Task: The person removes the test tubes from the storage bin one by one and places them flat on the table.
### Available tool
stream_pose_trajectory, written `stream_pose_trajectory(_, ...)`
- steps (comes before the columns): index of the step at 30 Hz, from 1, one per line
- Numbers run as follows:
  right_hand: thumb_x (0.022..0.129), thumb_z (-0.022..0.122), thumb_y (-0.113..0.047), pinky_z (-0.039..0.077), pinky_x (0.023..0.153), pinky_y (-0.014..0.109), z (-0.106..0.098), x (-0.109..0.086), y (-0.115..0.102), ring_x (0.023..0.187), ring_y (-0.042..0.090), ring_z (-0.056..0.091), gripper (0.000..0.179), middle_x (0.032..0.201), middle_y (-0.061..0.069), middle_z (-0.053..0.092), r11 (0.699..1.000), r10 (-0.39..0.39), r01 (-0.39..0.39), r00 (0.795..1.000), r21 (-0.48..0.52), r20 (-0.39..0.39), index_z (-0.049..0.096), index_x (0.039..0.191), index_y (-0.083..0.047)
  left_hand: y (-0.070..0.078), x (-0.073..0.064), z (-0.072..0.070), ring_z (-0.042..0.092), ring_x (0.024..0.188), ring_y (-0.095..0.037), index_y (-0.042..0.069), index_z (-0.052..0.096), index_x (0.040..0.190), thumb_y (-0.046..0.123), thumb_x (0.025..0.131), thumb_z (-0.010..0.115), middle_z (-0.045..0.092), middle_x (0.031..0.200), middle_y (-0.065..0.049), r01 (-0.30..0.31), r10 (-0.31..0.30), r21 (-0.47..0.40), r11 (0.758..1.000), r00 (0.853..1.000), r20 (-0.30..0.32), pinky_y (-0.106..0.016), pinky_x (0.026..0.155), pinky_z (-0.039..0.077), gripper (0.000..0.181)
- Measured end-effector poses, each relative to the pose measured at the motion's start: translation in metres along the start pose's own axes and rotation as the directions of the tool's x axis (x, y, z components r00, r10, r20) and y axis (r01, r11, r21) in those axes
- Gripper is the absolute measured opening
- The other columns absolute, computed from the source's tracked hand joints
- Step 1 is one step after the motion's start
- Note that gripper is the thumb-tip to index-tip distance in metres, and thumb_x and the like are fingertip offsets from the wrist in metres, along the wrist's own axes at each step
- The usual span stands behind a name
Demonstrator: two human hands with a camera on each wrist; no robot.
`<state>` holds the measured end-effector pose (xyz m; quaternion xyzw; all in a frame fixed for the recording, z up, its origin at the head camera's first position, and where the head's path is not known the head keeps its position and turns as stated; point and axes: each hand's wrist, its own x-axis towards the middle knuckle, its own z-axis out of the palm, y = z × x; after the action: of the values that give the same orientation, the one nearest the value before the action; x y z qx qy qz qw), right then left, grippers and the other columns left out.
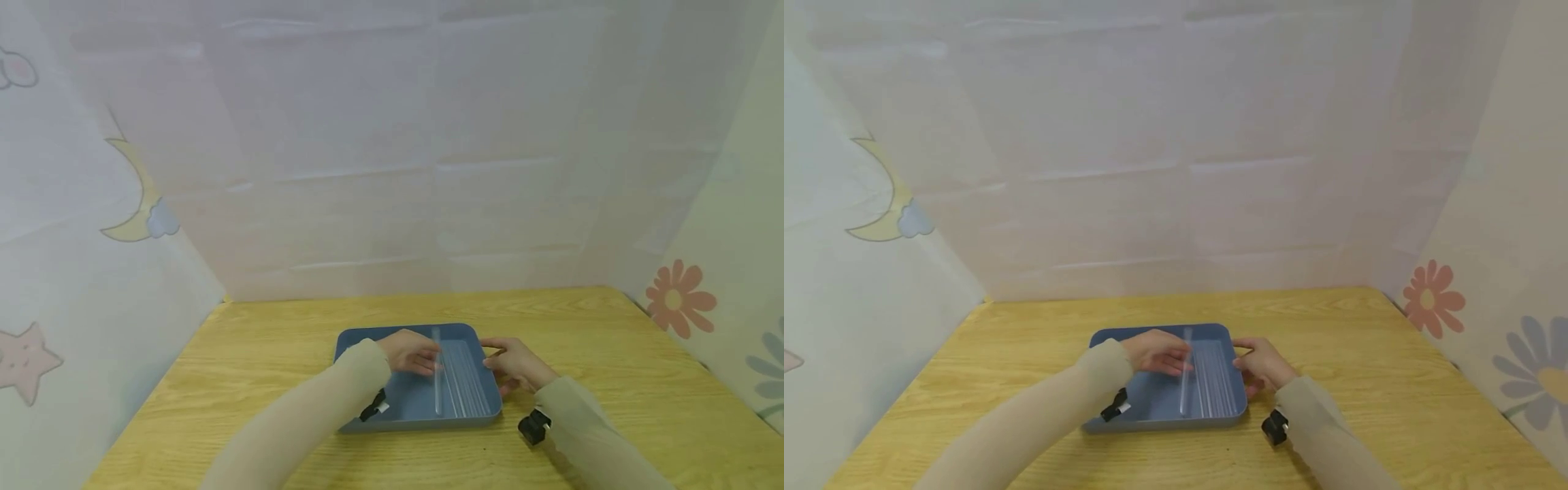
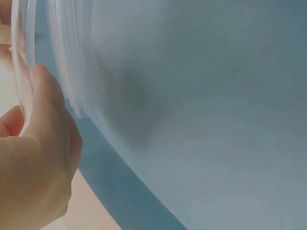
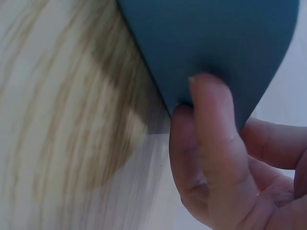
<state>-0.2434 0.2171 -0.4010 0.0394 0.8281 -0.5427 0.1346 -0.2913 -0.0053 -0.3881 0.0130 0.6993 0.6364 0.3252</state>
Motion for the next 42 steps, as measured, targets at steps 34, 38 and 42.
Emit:
stream_pose_trajectory(34,0.098,0.052,0.003,0.054,0.051,0.033,-0.002,0.001,0.001,0.075,0.022,0.066,0.054,0.125,0.035,0.051,1.000,0.000,-0.001,1.000,0.024,0.013,0.031,0.148,0.007,0.001,-0.033,-0.031,0.061,0.111,-0.034,-0.006,0.048,0.138,0.011,0.099,0.056,0.057,0.126,-0.021,-0.045,0.044,-0.027,0.999,0.999,-0.019,-0.044,0.090,0.051,0.043)
stream_pose_trajectory(38,0.098,0.052,0.003,0.055,0.051,0.033,-0.002,0.001,0.000,0.075,0.023,0.066,0.055,0.125,0.036,0.051,0.999,0.002,-0.002,1.000,0.033,0.020,0.030,0.148,0.008,-0.001,-0.039,-0.038,0.060,0.112,-0.034,-0.006,0.046,0.140,0.011,0.100,0.055,0.055,0.131,-0.023,-0.049,0.049,-0.016,0.999,0.998,-0.028,-0.044,0.090,0.051,0.044)
stream_pose_trajectory(42,0.098,0.051,0.003,0.055,0.053,0.035,0.000,0.000,0.001,0.076,0.023,0.066,0.054,0.127,0.037,0.049,1.000,0.004,-0.004,1.000,0.024,0.021,0.030,0.148,0.008,-0.003,-0.046,-0.044,0.061,0.112,-0.034,-0.006,0.045,0.140,0.011,0.100,0.055,0.054,0.132,-0.023,-0.056,0.056,-0.007,0.998,0.998,-0.033,-0.042,0.088,0.053,0.045)
